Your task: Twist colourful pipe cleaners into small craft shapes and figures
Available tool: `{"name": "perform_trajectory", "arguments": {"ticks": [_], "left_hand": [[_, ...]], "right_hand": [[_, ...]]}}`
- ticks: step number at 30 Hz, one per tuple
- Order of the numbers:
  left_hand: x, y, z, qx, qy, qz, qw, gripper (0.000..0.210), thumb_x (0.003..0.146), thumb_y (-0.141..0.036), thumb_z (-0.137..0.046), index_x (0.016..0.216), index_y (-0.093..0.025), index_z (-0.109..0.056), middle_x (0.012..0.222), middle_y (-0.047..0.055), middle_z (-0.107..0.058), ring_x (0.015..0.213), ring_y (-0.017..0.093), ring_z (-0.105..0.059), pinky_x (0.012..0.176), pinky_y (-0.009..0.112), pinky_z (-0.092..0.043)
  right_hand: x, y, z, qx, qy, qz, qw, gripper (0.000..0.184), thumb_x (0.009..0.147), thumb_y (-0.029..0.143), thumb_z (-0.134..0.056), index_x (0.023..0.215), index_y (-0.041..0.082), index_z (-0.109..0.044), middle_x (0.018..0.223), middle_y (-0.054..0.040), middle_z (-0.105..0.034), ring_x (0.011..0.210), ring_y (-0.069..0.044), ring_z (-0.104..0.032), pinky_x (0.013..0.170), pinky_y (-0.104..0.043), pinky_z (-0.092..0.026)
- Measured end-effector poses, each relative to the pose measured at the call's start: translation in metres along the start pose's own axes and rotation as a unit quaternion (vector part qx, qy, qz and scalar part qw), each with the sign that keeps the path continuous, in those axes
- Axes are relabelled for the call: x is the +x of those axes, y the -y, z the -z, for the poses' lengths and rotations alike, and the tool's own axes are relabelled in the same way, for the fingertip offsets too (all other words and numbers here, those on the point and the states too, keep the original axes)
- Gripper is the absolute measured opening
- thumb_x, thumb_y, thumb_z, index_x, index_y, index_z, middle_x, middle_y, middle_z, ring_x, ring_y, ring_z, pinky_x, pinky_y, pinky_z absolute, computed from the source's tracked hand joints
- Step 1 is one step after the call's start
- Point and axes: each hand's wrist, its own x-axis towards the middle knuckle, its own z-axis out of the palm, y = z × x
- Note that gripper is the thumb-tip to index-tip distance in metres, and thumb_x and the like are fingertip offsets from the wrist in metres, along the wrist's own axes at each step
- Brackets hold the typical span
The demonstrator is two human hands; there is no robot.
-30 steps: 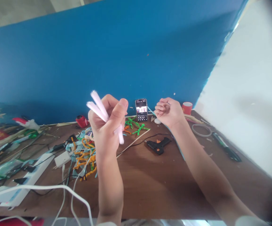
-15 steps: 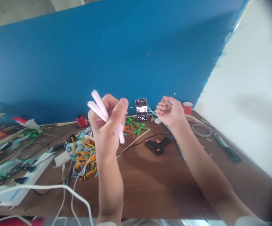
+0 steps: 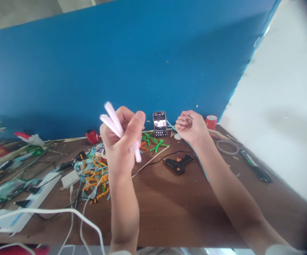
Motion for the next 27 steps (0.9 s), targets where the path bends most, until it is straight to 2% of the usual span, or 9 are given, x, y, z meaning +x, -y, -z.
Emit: {"name": "perform_trajectory", "arguments": {"ticks": [8,17,22,27], "left_hand": [[-0.0004,-0.001,-0.0008,0.004,-0.006,0.006,1.0,0.038,0.089,-0.033,-0.071,0.061,-0.02,-0.049,0.045,-0.007,-0.036,0.037,0.005,-0.033,0.038,0.025,-0.021],[-0.0004,0.0019,0.0005,0.005,-0.006,-0.002,1.0,0.036,0.088,-0.033,-0.072,0.062,-0.02,-0.051,0.045,-0.008,-0.036,0.037,0.005,-0.034,0.038,0.025,-0.023],[0.0005,0.0042,-0.0002,-0.012,-0.017,-0.015,1.0,0.037,0.087,-0.03,-0.073,0.06,-0.02,-0.051,0.045,-0.007,-0.038,0.04,0.006,-0.034,0.04,0.026,-0.025],[0.0009,0.0074,0.0,-0.001,-0.022,-0.016,1.0,0.037,0.086,-0.031,-0.074,0.059,-0.02,-0.05,0.046,-0.006,-0.039,0.041,0.007,-0.033,0.041,0.028,-0.023]], "right_hand": [[-0.0002,-0.0005,0.0008,0.002,0.005,-0.009,1.0,0.023,0.067,0.006,-0.05,0.065,0.021,-0.033,0.05,0.007,-0.034,0.044,-0.004,-0.031,0.043,-0.02,-0.023],[0.0027,-0.0015,0.0034,0.002,0.017,-0.013,1.0,0.022,0.065,0.005,-0.052,0.067,0.021,-0.037,0.051,0.0068,-0.036,0.044,-0.005,-0.032,0.044,-0.02,-0.023],[0.0022,-0.0017,0.0023,0.008,0.016,-0.013,1.0,0.021,0.067,0.004,-0.052,0.067,0.021,-0.039,0.049,0.0067,-0.037,0.044,-0.006,-0.032,0.044,-0.02,-0.023],[0.0005,-0.0005,0.0005,0.017,0.001,-0.002,1.0,0.023,0.071,0.006,-0.051,0.066,0.021,-0.034,0.049,0.0071,-0.036,0.043,-0.005,-0.031,0.043,-0.02,-0.023]]}}
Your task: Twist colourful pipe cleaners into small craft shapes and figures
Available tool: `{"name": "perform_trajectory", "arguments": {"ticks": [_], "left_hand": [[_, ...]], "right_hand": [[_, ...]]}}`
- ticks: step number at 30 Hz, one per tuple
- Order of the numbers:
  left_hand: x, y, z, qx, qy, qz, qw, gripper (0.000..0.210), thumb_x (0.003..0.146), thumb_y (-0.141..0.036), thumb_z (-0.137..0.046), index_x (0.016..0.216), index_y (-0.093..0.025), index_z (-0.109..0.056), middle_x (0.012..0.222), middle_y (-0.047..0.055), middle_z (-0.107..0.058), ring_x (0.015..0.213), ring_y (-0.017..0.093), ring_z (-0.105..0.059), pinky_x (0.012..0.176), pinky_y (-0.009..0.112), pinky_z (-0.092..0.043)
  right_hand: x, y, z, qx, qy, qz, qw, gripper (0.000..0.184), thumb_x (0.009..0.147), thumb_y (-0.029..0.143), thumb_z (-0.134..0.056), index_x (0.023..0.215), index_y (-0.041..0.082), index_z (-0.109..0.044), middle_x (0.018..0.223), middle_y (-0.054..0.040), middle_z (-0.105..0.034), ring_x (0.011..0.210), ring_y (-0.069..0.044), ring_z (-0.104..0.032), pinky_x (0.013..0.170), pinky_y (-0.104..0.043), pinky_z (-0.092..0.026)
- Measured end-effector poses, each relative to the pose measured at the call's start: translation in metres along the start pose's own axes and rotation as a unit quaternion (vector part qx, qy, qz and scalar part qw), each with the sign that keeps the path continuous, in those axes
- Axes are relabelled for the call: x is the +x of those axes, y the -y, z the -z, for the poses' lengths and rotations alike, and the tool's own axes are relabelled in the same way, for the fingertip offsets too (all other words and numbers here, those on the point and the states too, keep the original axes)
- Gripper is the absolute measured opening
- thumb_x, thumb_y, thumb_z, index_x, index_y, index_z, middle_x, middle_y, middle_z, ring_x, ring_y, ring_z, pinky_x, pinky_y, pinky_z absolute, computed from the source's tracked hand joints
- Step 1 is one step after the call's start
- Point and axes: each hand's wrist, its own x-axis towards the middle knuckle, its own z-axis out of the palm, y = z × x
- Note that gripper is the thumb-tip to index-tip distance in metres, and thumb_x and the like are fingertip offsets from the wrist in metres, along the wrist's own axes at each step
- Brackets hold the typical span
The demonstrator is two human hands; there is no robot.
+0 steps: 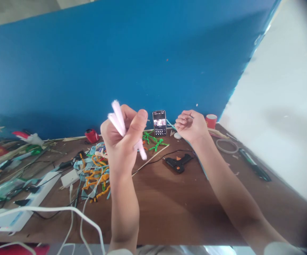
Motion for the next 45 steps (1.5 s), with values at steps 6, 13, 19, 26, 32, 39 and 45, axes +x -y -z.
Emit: {"name": "perform_trajectory", "arguments": {"ticks": [6,13,19,26,32,39,45], "left_hand": [[-0.002,-0.006,-0.003,0.012,-0.01,-0.006,1.0,0.035,0.087,-0.03,-0.073,0.06,-0.02,-0.052,0.048,-0.005,-0.038,0.043,0.007,-0.032,0.043,0.031,-0.021],[-0.003,-0.007,-0.005,0.026,-0.007,0.0,1.0,0.035,0.087,-0.034,-0.072,0.062,-0.022,-0.051,0.049,-0.006,-0.039,0.042,0.007,-0.032,0.043,0.03,-0.02],[-0.004,-0.01,-0.004,0.0,0.015,0.019,1.0,0.034,0.091,-0.037,-0.068,0.063,-0.021,-0.055,0.046,-0.005,-0.04,0.038,0.006,-0.036,0.04,0.028,-0.023],[-0.005,-0.015,-0.002,0.042,0.024,0.04,0.998,0.042,0.091,-0.055,-0.063,0.064,-0.023,-0.055,0.046,-0.003,-0.041,0.038,0.007,-0.039,0.041,0.028,-0.024],[-0.003,-0.015,-0.004,0.021,0.029,0.029,0.999,0.036,0.091,-0.053,-0.064,0.071,-0.023,-0.056,0.045,-0.004,-0.04,0.035,0.007,-0.037,0.039,0.028,-0.022],[-0.002,-0.015,-0.005,0.007,0.022,0.029,0.999,0.032,0.09,-0.051,-0.066,0.075,-0.023,-0.058,0.045,-0.006,-0.04,0.035,0.007,-0.036,0.039,0.027,-0.024],[-0.003,-0.016,-0.003,0.015,0.043,0.036,0.998,0.032,0.09,-0.051,-0.065,0.075,-0.023,-0.059,0.046,-0.004,-0.042,0.036,0.007,-0.037,0.04,0.028,-0.023]], "right_hand": [[-0.001,0.001,-0.001,-0.002,-0.008,0.012,1.0,0.021,0.076,0.01,-0.052,0.068,0.021,-0.036,0.05,0.0076,-0.035,0.044,-0.005,-0.031,0.043,-0.02,-0.023],[-0.002,0.0,-0.002,-0.067,-0.007,0.027,0.997,0.027,0.075,0.011,-0.055,0.067,0.023,-0.032,0.053,0.0074,-0.033,0.045,-0.006,-0.029,0.043,-0.022,-0.024],[0.001,0.0,-0.001,-0.029,-0.01,0.01,0.999,0.026,0.074,0.008,-0.055,0.066,0.022,-0.034,0.05,0.0075,-0.035,0.043,-0.005,-0.03,0.043,-0.022,-0.023],[0.003,0.0,0.001,-0.02,-0.009,0.006,1.0,0.028,0.073,0.006,-0.055,0.066,0.021,-0.033,0.049,0.0074,-0.035,0.043,-0.005,-0.03,0.042,-0.021,-0.022],[0.004,-0.001,0.001,-0.031,0.001,-0.007,0.999,0.03,0.072,0.003,-0.053,0.066,0.022,-0.031,0.05,0.008,-0.033,0.042,-0.004,-0.029,0.042,-0.019,-0.023],[0.005,-0.003,0.002,-0.03,0.005,-0.001,1.0,0.029,0.07,0.003,-0.054,0.065,0.022,-0.032,0.048,0.0074,-0.035,0.042,-0.005,-0.029,0.042,-0.022,-0.022],[0.002,-0.002,-0.001,-0.014,-0.016,0.013,1.0,0.028,0.073,0.006,-0.055,0.065,0.022,-0.033,0.048,0.0073,-0.035,0.043,-0.006,-0.03,0.043,-0.021,-0.022]]}}
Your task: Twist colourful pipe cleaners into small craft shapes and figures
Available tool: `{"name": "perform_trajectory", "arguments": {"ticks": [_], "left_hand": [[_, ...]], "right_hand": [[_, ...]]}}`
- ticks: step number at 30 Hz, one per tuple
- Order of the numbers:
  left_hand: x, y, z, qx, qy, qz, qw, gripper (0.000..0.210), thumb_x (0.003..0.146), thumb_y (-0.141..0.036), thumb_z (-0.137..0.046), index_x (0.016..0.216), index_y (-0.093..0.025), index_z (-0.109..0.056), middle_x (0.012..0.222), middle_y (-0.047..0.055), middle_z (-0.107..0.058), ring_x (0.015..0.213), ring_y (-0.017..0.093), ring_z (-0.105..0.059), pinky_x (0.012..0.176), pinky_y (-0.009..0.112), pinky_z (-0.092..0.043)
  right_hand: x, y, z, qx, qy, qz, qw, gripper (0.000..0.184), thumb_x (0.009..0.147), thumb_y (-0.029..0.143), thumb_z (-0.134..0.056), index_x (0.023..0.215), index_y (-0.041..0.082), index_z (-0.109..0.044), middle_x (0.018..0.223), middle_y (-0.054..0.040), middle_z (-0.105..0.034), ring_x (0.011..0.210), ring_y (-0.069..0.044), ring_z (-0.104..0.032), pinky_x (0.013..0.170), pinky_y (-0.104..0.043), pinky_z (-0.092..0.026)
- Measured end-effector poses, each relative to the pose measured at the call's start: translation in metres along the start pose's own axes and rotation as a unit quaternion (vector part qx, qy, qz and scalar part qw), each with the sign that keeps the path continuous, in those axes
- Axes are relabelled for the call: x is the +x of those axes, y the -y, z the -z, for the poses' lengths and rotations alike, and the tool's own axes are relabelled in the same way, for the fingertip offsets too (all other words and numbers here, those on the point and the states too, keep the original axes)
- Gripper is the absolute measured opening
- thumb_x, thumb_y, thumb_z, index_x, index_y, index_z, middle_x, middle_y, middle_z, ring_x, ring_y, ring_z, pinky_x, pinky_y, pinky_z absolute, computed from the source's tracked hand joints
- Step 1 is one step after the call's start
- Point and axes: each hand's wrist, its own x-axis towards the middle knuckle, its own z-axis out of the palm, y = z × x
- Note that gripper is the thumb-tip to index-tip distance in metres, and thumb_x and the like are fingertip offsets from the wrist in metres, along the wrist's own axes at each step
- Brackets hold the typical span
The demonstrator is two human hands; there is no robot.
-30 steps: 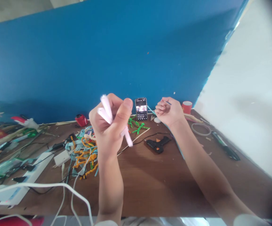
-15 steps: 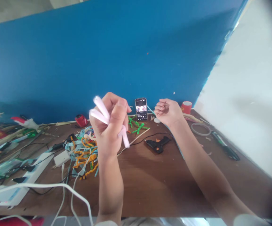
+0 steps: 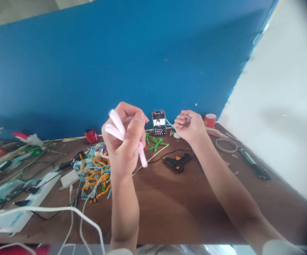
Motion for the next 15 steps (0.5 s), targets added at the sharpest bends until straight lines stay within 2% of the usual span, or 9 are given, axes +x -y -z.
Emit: {"name": "perform_trajectory", "arguments": {"ticks": [6,12,15], "left_hand": [[-0.001,-0.002,0.0,0.046,-0.005,-0.019,0.999,0.039,0.091,-0.058,-0.06,0.075,-0.023,-0.057,0.048,-0.004,-0.041,0.037,0.007,-0.037,0.042,0.027,-0.024],[0.0,0.002,0.002,0.101,-0.02,-0.034,0.994,0.03,0.09,-0.048,-0.066,0.075,-0.024,-0.057,0.051,-0.004,-0.044,0.042,0.008,-0.04,0.043,0.026,-0.028],[0.005,0.013,0.008,0.134,-0.01,-0.023,0.991,0.025,0.088,-0.042,-0.07,0.076,-0.023,-0.06,0.054,-0.004,-0.047,0.044,0.008,-0.041,0.042,0.024,-0.032]], "right_hand": [[-0.001,0.001,0.0,-0.024,0.009,0.003,1.0,0.025,0.074,0.011,-0.055,0.067,0.022,-0.033,0.051,0.0079,-0.035,0.043,-0.005,-0.031,0.044,-0.022,-0.023],[0.0,-0.003,-0.001,-0.028,0.028,0.004,0.999,0.033,0.07,0.004,-0.057,0.065,0.022,-0.03,0.049,0.0076,-0.032,0.043,-0.006,-0.027,0.042,-0.021,-0.021],[-0.016,0.0,-0.008,-0.059,0.09,0.0,0.994,0.028,0.073,0.005,-0.061,0.067,0.021,-0.039,0.052,0.0076,-0.038,0.044,-0.004,-0.028,0.042,-0.02,-0.021]]}}
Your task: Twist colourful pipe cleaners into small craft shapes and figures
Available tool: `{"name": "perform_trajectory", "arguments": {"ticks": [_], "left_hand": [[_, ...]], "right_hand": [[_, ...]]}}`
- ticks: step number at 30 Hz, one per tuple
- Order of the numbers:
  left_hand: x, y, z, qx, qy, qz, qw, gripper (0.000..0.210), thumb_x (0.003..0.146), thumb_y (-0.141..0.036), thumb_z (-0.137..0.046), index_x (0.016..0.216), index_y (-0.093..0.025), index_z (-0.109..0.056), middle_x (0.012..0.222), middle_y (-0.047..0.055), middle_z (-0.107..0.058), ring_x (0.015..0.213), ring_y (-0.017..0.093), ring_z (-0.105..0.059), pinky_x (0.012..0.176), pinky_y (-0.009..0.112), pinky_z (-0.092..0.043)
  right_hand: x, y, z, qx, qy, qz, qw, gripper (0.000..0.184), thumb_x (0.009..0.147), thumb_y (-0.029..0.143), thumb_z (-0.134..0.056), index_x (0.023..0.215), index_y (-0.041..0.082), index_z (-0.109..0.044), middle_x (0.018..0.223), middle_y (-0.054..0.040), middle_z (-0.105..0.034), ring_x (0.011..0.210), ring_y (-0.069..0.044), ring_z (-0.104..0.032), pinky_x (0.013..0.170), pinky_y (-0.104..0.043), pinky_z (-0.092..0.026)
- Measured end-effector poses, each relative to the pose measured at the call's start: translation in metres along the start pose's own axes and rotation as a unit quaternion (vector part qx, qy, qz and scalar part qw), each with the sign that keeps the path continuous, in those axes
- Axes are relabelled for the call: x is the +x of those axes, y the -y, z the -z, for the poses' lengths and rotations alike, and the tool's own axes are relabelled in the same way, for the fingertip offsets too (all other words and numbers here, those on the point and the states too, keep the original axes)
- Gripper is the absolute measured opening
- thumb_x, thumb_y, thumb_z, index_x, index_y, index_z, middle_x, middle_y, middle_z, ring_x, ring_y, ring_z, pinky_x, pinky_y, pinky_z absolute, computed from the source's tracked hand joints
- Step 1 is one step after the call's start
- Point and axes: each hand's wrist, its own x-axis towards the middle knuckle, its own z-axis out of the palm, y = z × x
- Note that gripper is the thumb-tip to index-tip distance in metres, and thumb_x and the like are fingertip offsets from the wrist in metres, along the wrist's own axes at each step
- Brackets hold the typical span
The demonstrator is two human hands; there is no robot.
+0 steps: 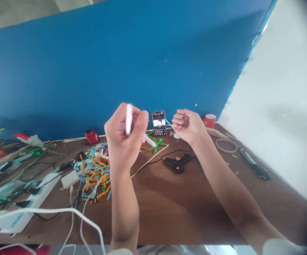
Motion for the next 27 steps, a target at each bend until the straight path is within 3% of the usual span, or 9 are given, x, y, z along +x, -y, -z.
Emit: {"name": "perform_trajectory", "arguments": {"ticks": [3,5,9,14,20,27], "left_hand": [[0.007,0.016,0.006,0.088,0.053,0.04,0.994,0.023,0.086,-0.04,-0.071,0.076,-0.021,-0.063,0.051,-0.006,-0.043,0.043,0.007,-0.036,0.041,0.023,-0.029],[0.01,0.025,0.011,0.13,0.058,0.063,0.988,0.024,0.085,-0.04,-0.072,0.076,-0.02,-0.063,0.049,-0.007,-0.042,0.042,0.007,-0.033,0.04,0.023,-0.024],[0.013,0.029,0.017,0.144,0.082,0.071,0.984,0.02,0.083,-0.039,-0.074,0.082,-0.02,-0.066,0.053,-0.006,-0.046,0.044,0.007,-0.034,0.042,0.023,-0.024],[0.009,0.019,0.01,0.163,0.165,0.032,0.972,0.012,0.088,-0.033,-0.068,0.086,-0.021,-0.066,0.064,-0.004,-0.053,0.054,0.01,-0.039,0.049,0.025,-0.029],[0.004,0.009,-0.001,0.133,0.239,0.001,0.962,0.014,0.098,-0.03,-0.057,0.095,-0.02,-0.066,0.087,0.001,-0.064,0.076,0.012,-0.054,0.068,0.025,-0.041],[0.004,0.004,-0.002,0.137,0.221,-0.024,0.965,0.017,0.098,-0.031,-0.057,0.093,-0.019,-0.067,0.085,0.001,-0.062,0.073,0.012,-0.052,0.066,0.025,-0.041]], "right_hand": [[-0.028,0.006,-0.014,-0.123,0.145,-0.021,0.982,0.014,0.077,0.012,-0.069,0.085,0.019,-0.06,0.058,0.007,-0.046,0.047,-0.005,-0.034,0.044,-0.021,-0.021],[-0.048,0.008,-0.021,-0.23,0.196,0.002,0.953,0.013,0.08,0.023,-0.073,0.089,0.02,-0.064,0.064,0.0036,-0.057,0.051,-0.007,-0.043,0.044,-0.022,-0.022],[-0.072,0.006,-0.026,-0.385,0.215,0.084,0.894,0.018,0.085,0.037,-0.074,0.092,0.021,-0.068,0.074,0.0001,-0.067,0.058,-0.009,-0.053,0.049,-0.022,-0.034],[-0.071,0.003,-0.022,-0.496,0.212,0.035,0.841,0.038,0.09,0.054,-0.064,0.079,0.018,-0.069,0.071,-0.0032,-0.071,0.052,-0.009,-0.056,0.047,-0.022,-0.04],[-0.063,0.007,-0.015,-0.429,0.229,0.041,0.873,0.03,0.087,0.046,-0.071,0.078,0.017,-0.066,0.068,-0.0003,-0.069,0.049,-0.007,-0.053,0.044,-0.021,-0.033],[-0.058,0.007,-0.016,-0.374,0.204,0.111,0.898,0.021,0.086,0.035,-0.073,0.076,0.018,-0.065,0.063,0.0018,-0.065,0.051,-0.007,-0.05,0.049,-0.022,-0.037]]}}
